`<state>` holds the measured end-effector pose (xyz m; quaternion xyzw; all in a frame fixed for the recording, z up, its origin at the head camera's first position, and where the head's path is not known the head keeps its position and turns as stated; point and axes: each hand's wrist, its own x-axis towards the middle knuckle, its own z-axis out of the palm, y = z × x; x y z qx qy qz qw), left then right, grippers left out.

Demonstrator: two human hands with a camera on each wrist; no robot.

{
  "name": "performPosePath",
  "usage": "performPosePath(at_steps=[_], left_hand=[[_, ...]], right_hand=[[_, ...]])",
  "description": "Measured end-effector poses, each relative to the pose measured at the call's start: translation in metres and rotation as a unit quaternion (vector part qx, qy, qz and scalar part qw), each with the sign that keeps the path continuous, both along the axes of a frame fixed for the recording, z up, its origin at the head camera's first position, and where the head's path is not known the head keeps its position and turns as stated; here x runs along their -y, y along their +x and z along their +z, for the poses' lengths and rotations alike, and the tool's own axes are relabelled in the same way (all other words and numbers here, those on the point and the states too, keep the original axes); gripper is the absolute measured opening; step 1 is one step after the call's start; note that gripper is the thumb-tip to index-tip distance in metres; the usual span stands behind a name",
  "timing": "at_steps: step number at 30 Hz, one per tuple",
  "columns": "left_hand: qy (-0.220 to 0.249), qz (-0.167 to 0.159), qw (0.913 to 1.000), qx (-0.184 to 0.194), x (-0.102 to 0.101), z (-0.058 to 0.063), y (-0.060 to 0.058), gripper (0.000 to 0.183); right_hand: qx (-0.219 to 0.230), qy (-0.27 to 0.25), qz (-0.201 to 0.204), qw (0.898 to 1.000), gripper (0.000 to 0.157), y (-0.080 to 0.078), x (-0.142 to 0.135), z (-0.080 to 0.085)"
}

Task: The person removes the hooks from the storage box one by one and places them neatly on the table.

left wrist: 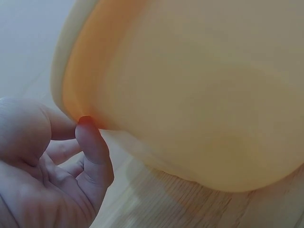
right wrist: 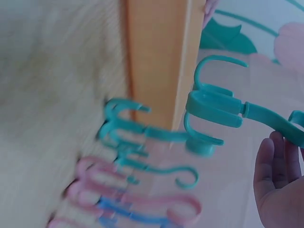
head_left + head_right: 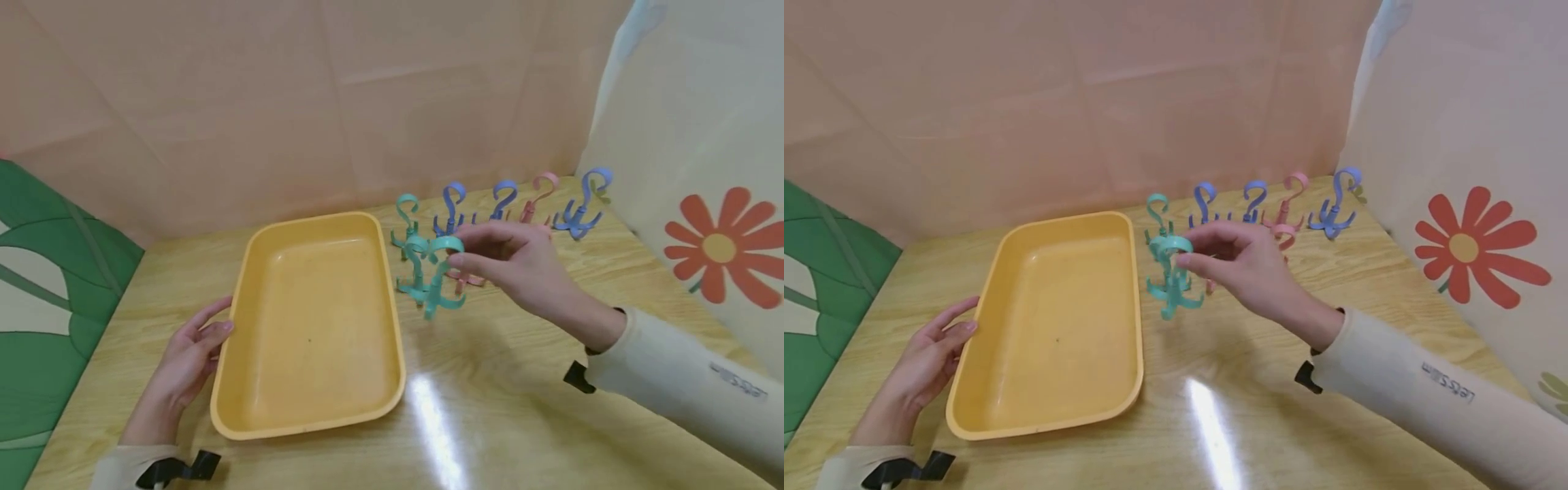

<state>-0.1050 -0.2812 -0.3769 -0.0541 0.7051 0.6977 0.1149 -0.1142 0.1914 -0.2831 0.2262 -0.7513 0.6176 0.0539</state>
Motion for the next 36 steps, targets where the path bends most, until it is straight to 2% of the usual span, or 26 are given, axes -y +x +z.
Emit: performPosePath(at_steps=[7, 15, 23, 36], left_hand=[[-0.004, 0.000, 1.0000, -0.003, 0.003, -0.002, 0.005, 0.056], [-0.002, -0.001, 1.0000, -0.009, 0.005, -0.005, 0.006, 0.057], [-0.003, -0.001, 1.0000, -0.008, 0.004, -0.004, 0.006, 0.056], [-0.005, -0.003, 1.0000, -0.004, 0.000, -0.002, 0.001, 0.055]], right_hand=[[0.012, -0.024, -0.021, 0.999, 0.021, 0.018, -0.043, -0.008], [0.026, 0.030, -0.113, 0.993, 0.022, 0.030, -0.085, -0.022], [-0.004, 0.107, -0.179, 0.978, 0.026, 0.029, -0.119, -0.036], [0.052, 0.131, -0.220, 0.965, 0.028, 0.020, -0.168, -0.049]])
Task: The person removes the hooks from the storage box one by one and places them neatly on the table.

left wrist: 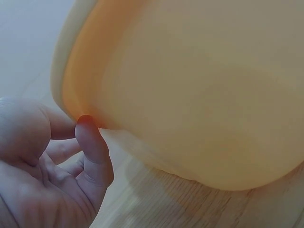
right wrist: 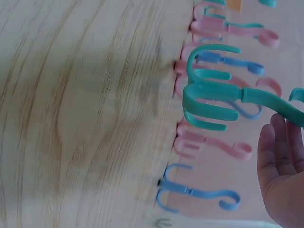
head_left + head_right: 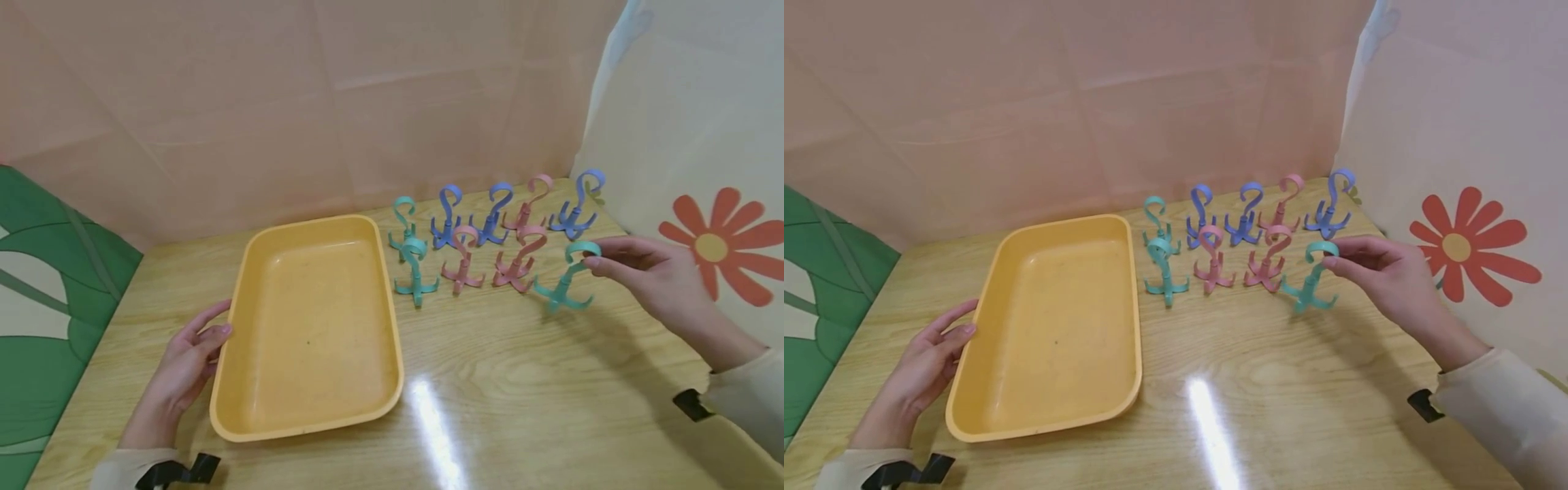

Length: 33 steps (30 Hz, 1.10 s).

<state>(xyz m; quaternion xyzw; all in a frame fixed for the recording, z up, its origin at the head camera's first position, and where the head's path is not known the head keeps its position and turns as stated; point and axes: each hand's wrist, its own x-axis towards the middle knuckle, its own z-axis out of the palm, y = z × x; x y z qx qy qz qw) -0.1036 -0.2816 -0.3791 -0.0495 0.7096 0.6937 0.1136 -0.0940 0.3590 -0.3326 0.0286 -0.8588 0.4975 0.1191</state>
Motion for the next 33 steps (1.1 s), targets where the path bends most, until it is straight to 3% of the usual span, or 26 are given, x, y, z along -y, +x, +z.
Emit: performPosePath(at_steps=[14, 18, 33], left_hand=[[0.018, -0.006, 0.9996, -0.019, 0.004, -0.001, 0.004, 0.054], [0.015, -0.003, 0.9997, -0.017, 0.004, -0.001, 0.004, 0.053], [0.013, 0.001, 0.9999, -0.010, 0.003, -0.001, 0.005, 0.052]], right_hand=[[0.062, 0.013, -0.052, 0.997, 0.041, -0.021, -0.034, -0.005], [0.079, -0.010, -0.059, 0.995, 0.043, -0.028, -0.038, -0.007], [0.046, -0.113, -0.049, 0.991, 0.027, -0.046, -0.037, -0.019]])
